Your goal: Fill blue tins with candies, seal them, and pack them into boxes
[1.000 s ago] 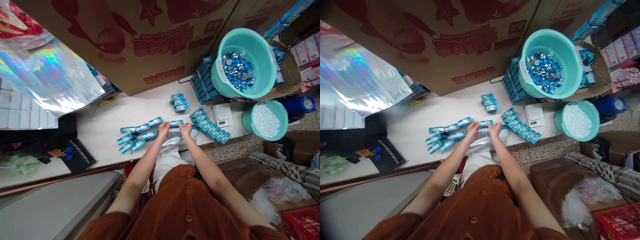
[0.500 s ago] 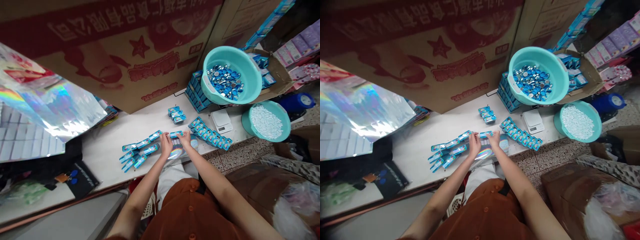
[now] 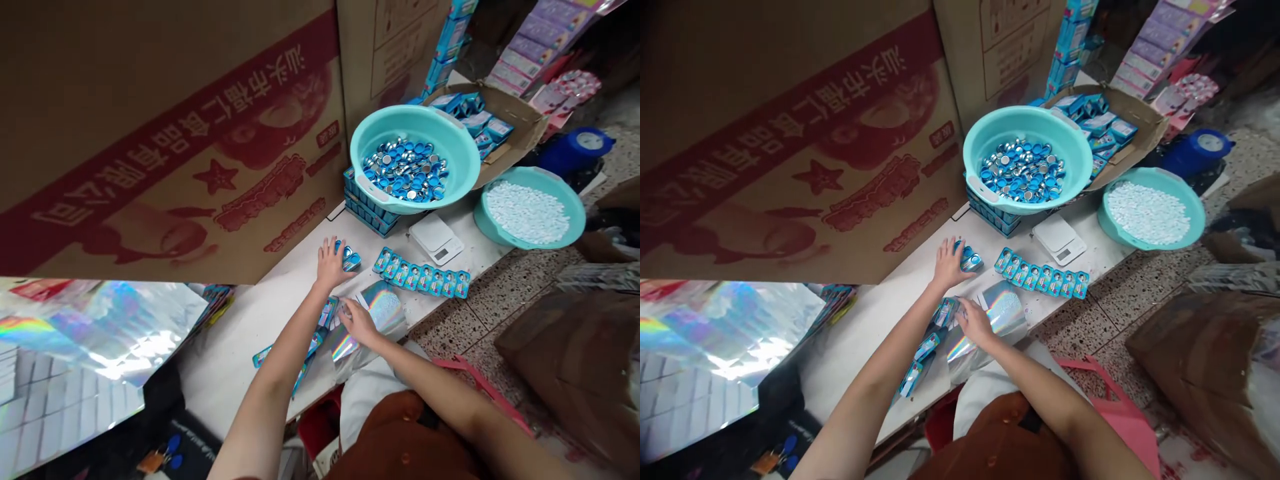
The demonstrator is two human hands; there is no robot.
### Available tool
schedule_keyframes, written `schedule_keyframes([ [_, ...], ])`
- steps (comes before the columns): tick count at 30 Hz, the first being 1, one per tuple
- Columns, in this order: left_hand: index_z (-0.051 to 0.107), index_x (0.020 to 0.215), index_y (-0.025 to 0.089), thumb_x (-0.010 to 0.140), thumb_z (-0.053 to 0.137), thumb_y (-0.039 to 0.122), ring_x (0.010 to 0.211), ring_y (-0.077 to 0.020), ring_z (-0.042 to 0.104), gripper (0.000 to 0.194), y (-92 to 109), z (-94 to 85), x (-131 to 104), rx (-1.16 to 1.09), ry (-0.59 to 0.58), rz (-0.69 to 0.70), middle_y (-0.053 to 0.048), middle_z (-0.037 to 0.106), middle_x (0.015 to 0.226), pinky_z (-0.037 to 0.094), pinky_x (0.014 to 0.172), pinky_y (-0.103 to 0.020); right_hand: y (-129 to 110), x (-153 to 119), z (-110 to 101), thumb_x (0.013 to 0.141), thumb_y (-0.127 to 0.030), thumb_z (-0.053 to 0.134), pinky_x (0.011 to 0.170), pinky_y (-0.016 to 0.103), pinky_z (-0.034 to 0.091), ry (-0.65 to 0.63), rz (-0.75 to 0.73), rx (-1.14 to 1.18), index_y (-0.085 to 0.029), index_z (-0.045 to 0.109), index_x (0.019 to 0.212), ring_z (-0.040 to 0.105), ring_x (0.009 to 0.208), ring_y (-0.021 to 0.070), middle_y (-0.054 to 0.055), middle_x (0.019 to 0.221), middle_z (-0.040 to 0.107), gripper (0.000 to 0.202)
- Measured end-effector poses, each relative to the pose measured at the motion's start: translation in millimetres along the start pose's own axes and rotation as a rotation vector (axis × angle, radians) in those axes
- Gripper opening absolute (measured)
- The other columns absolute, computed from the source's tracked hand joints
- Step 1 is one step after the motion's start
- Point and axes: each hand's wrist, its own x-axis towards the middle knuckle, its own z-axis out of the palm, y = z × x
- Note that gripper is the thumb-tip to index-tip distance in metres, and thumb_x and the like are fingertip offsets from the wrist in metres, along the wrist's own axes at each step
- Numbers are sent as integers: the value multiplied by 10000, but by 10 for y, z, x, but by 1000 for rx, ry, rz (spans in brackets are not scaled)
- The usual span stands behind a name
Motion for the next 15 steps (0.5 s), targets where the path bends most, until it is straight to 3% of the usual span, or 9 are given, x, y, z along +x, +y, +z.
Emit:
schedule_keyframes([
  [3, 483, 1309, 185, 484, 837, 353, 1252, -467, 330, 913, 22, 121, 234, 95, -119, 23, -228, 342, 1426, 256, 1006, -557, 97, -54, -224, 860, -242, 507, 814, 327, 474, 49, 3, -46, -223, 554, 1186, 583, 867, 197, 57, 929, 612, 329],
  [5, 539, 1246, 163, 476, 827, 355, 1165, -461, 390, 844, 39, 184, 335, 137, -144, -51, -246, 387, 1362, 302, 945, -552, 154, -64, -376, 870, -243, 497, 821, 337, 475, 65, 3, -85, -218, 565, 1166, 583, 877, 204, 61, 925, 613, 305],
  [11, 543, 1232, 149, 448, 779, 537, 1134, -509, 371, 906, 52, 305, 521, 33, -69, -541, -272, 471, 1227, 393, 775, -548, 312, -109, -715, 870, -237, 509, 908, 395, 449, 13, -81, -262, -196, 610, 1096, 548, 1015, 254, 107, 1039, 611, 250],
  [15, 386, 1385, 144, 572, 634, 691, 1132, -472, 456, 1011, 83, 226, 571, 75, -352, -793, -285, 411, 1318, 445, 731, -482, 465, -133, -842, 870, -230, 509, 952, 421, 426, 4, -97, -364, -159, 602, 1118, 519, 1083, 271, 135, 1116, 593, 274],
])
